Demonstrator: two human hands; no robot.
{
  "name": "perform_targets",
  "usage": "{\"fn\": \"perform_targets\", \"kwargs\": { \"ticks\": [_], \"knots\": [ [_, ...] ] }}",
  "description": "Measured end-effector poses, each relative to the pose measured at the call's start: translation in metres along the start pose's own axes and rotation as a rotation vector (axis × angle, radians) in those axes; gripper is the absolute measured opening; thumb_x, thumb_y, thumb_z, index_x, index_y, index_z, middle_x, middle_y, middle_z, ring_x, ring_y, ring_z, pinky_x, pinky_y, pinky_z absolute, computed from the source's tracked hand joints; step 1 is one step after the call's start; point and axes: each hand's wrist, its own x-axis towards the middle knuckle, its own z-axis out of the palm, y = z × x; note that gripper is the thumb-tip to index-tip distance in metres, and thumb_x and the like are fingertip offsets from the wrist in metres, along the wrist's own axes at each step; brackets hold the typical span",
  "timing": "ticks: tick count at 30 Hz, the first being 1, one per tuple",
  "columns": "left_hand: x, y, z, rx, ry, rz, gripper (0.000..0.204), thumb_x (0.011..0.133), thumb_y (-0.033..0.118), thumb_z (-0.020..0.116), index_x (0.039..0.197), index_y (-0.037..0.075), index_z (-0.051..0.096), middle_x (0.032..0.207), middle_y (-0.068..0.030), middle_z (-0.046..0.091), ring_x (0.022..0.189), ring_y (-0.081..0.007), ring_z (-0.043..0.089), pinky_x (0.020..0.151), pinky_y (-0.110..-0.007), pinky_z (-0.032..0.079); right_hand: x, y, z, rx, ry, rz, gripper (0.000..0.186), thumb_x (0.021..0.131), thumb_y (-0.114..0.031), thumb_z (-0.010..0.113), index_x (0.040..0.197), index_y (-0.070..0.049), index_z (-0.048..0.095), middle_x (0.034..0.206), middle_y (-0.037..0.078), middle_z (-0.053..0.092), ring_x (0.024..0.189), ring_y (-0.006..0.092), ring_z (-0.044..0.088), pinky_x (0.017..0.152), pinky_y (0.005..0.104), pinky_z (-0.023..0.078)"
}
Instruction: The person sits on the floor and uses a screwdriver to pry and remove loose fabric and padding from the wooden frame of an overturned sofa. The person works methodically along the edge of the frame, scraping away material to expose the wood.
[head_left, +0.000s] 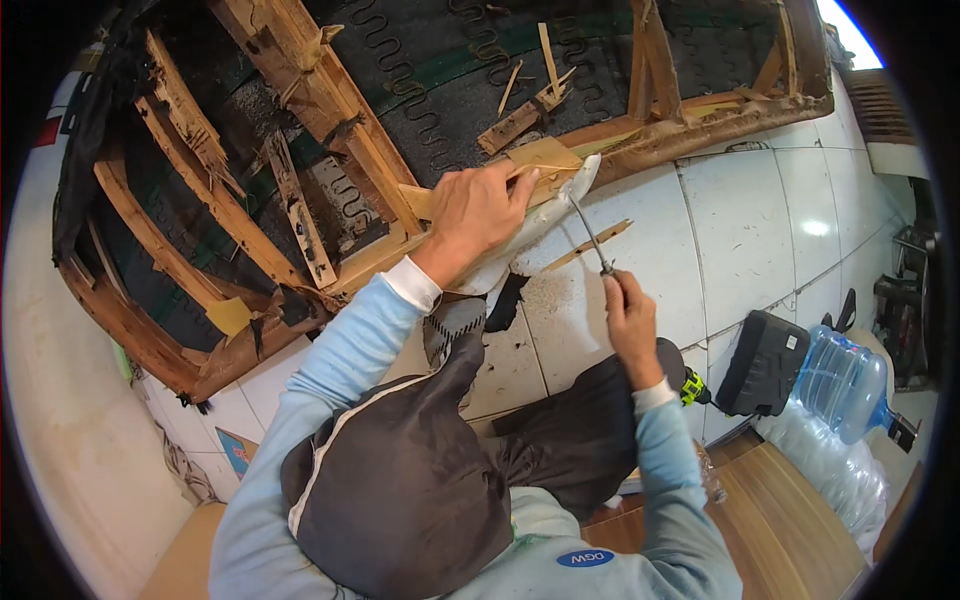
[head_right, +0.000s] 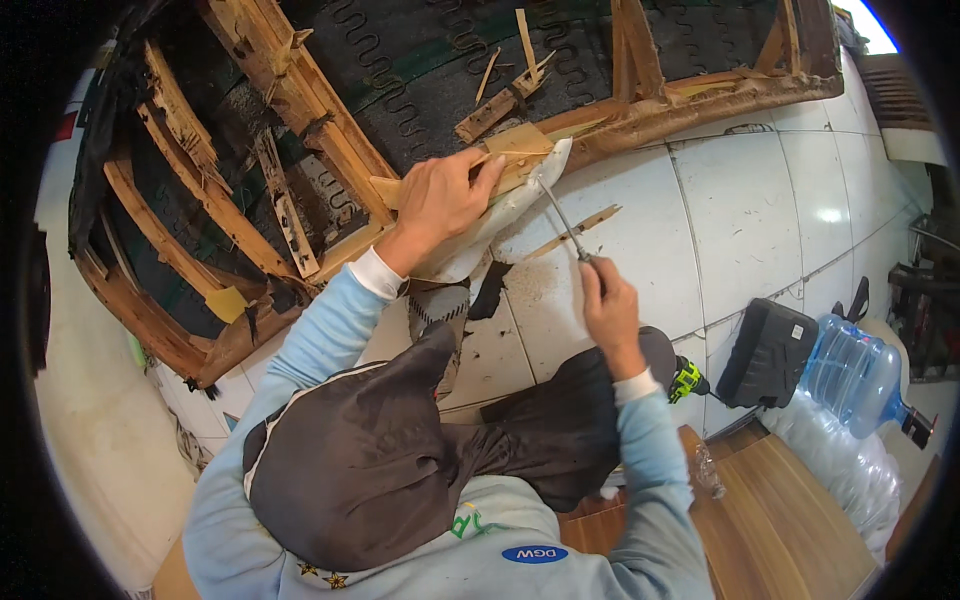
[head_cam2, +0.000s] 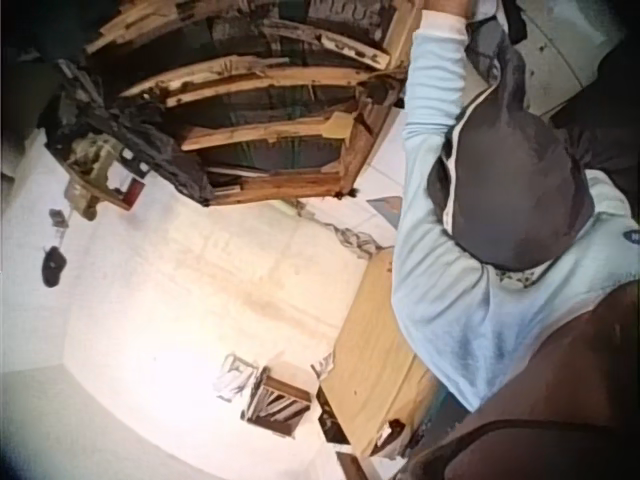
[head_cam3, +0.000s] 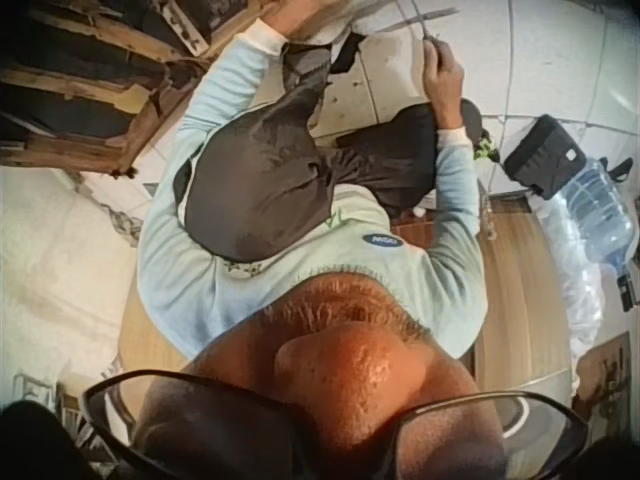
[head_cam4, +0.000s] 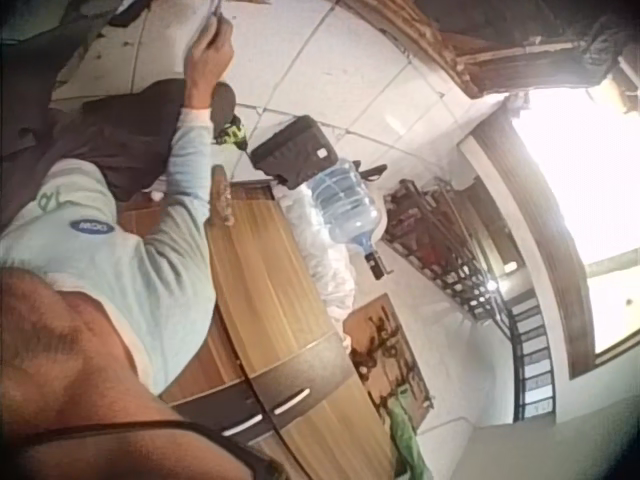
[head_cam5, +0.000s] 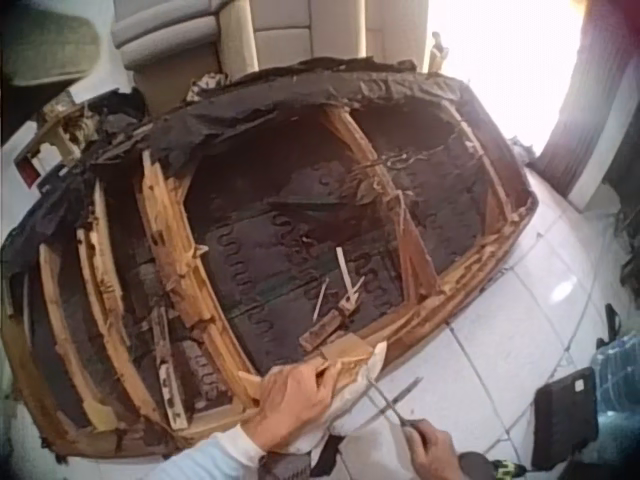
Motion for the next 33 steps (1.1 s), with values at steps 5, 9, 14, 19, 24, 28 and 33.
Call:
{"fn": "perform_targets", "kwargs": {
  "ticks": [5, 9, 14, 19, 24, 28, 33],
  "knots": [
    [0.009, -0.003, 0.002, -0.019, -0.042, -0.076, 0.067, 0.091, 0.07, 0.076, 0.116, 0.009, 0.082, 0.109, -0.0179, 0.084, 0.107, -0.0386, 0.08, 0.092, -0.05, 0.059, -0.03, -0.032, 0.039, 0.039, 0.138, 0.127, 0.026, 0.111, -0.025, 0.068, 0.119, -0.001, 0.074, 0.084, 0.022, 0.074, 0.068, 0.0312, 0.071, 0.067, 0.0422, 0.054],
    [0.014, -0.004, 0.004, -0.018, -0.059, -0.1, 0.07, 0.087, 0.071, 0.078, 0.118, 0.009, 0.082, 0.114, -0.0155, 0.084, 0.11, -0.0355, 0.08, 0.094, -0.05, 0.058, -0.03, -0.041, 0.039, 0.015, 0.178, 0.121, 0.027, 0.11, -0.027, 0.071, 0.12, -0.002, 0.075, 0.086, 0.02, 0.076, 0.07, 0.0315, 0.073, 0.068, 0.042, 0.056],
    [0.008, -0.008, 0.003, -0.013, -0.031, -0.007, 0.07, 0.086, 0.071, 0.079, 0.12, 0.01, 0.081, 0.11, -0.0141, 0.084, 0.105, -0.0356, 0.08, 0.09, -0.05, 0.058, -0.032, -0.054, 0.03, -0.027, 0.214, 0.025, 0.03, 0.109, -0.03, 0.072, 0.119, -0.002, 0.076, 0.088, 0.021, 0.078, 0.073, 0.0344, 0.075, 0.068, 0.0428, 0.056],
    [0.002, -0.019, 0.013, 0.04, 0.071, 0.095, 0.066, 0.087, 0.07, 0.079, 0.118, 0.011, 0.08, 0.106, -0.0142, 0.083, 0.101, -0.0363, 0.08, 0.087, -0.048, 0.059, -0.026, -0.062, 0.033, -0.087, 0.157, 0.076, 0.032, 0.108, -0.031, 0.074, 0.119, -0.001, 0.077, 0.089, 0.022, 0.078, 0.075, 0.0379, 0.076, 0.069, 0.0443, 0.057],
    [0.001, -0.021, 0.015, 0.05, 0.091, 0.151, 0.065, 0.088, 0.069, 0.077, 0.117, 0.01, 0.078, 0.106, -0.0148, 0.083, 0.102, -0.0363, 0.08, 0.086, -0.049, 0.059, -0.03, -0.061, 0.039, -0.011, 0.145, 0.113, 0.034, 0.108, -0.03, 0.074, 0.121, 0.0, 0.078, 0.09, 0.021, 0.078, 0.073, 0.0322, 0.075, 0.069, 0.0429, 0.056],
    [0.002, -0.022, 0.015, 0.046, 0.089, 0.139, 0.07, 0.086, 0.072, 0.078, 0.116, 0.009, 0.077, 0.108, -0.0148, 0.083, 0.102, -0.0365, 0.079, 0.086, -0.049, 0.059, -0.035, -0.066, 0.05, 0.033, 0.167, 0.142, 0.033, 0.109, -0.029, 0.073, 0.122, 0.002, 0.077, 0.086, 0.019, 0.078, 0.07, 0.0248, 0.07, 0.069, 0.0399, 0.055],
    [0.0, -0.017, 0.012, 0.084, 0.048, 0.131, 0.078, 0.082, 0.079, 0.08, 0.118, 0.009, 0.077, 0.109, -0.0147, 0.083, 0.103, -0.0356, 0.079, 0.085, -0.048, 0.059, -0.042, -0.07, 0.068, 0.097, 0.195, 0.189, 0.032, 0.11, -0.027, 0.072, 0.12, 0.003, 0.075, 0.081, 0.018, 0.074, 0.068, 0.0208, 0.066, 0.065, 0.0377, 0.053]
  ]
}}
